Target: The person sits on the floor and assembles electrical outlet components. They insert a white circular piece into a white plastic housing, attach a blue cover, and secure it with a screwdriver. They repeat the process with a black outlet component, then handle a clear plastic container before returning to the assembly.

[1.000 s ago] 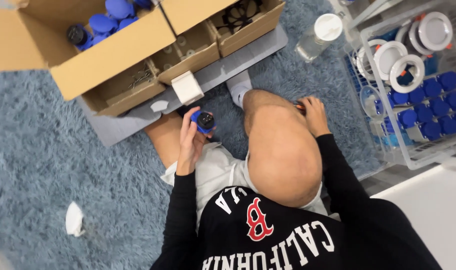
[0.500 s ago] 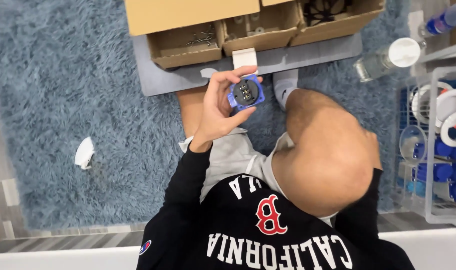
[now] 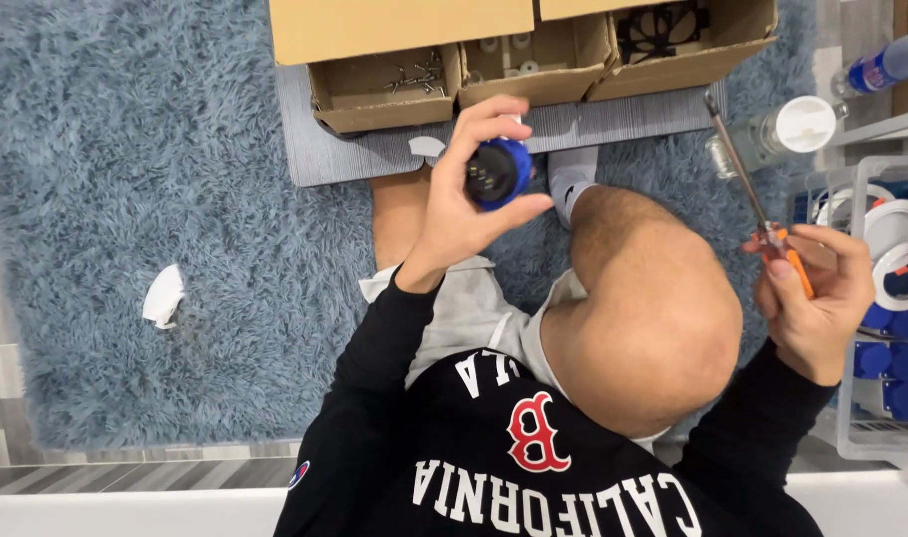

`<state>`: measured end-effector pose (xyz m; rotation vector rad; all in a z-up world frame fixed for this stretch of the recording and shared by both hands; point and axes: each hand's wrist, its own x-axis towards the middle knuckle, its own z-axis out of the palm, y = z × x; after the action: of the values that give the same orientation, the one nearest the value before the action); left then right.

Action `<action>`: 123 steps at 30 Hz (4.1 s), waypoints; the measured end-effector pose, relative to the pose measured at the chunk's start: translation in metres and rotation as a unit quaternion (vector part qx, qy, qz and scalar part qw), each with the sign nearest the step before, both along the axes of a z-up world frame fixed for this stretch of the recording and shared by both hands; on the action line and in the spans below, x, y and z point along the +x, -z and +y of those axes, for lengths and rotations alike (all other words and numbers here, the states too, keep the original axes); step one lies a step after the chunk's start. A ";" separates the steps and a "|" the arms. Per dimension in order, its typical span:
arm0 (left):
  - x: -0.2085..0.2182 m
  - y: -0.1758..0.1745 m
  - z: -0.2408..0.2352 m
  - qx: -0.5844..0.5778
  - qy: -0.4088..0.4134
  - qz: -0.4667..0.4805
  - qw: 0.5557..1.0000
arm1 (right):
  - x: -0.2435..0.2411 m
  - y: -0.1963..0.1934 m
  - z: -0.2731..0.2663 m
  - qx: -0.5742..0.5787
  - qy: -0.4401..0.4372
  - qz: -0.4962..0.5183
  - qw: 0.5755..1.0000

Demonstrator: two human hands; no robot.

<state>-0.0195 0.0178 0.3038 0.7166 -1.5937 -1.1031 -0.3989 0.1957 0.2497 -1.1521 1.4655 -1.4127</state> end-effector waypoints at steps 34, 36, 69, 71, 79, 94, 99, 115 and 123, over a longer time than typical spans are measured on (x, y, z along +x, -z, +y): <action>-0.021 -0.072 0.019 -0.084 -0.001 -0.075 0.994 | 0.022 -0.089 -0.030 -0.308 -0.099 0.521 0.790; -0.023 -0.070 0.016 -0.091 -0.004 -0.077 0.993 | 0.025 -0.087 -0.034 -0.312 -0.092 0.522 0.788; -0.020 -0.067 0.016 -0.094 -0.036 -0.046 0.994 | 0.041 -0.103 -0.046 -0.289 -0.106 0.513 0.801; -0.020 -0.069 0.013 -0.107 -0.031 -0.039 0.993 | 0.045 -0.101 -0.049 -0.337 -0.098 0.502 0.791; -0.016 -0.069 0.008 -0.118 -0.029 -0.020 0.992 | 0.050 -0.094 -0.056 -0.231 -0.133 0.330 0.905; -0.024 -0.067 0.008 -0.115 -0.069 -0.015 0.991 | 0.025 -0.091 -0.067 -0.305 -0.174 0.402 0.845; -0.022 -0.067 0.009 -0.120 -0.069 -0.013 0.990 | 0.027 -0.091 -0.067 -0.314 -0.172 0.403 0.842; -0.022 -0.066 0.007 -0.079 -0.043 -0.034 0.995 | 0.029 -0.093 -0.060 -0.333 -0.119 0.487 0.799; -0.013 -0.067 -0.012 -0.061 -0.018 -0.065 0.996 | 0.046 -0.108 -0.071 -0.376 -0.123 0.535 0.746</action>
<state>-0.0327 0.0053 0.3708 0.7458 -1.7362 -0.9400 -0.3533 0.1247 0.3579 -2.9072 1.2751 -1.1628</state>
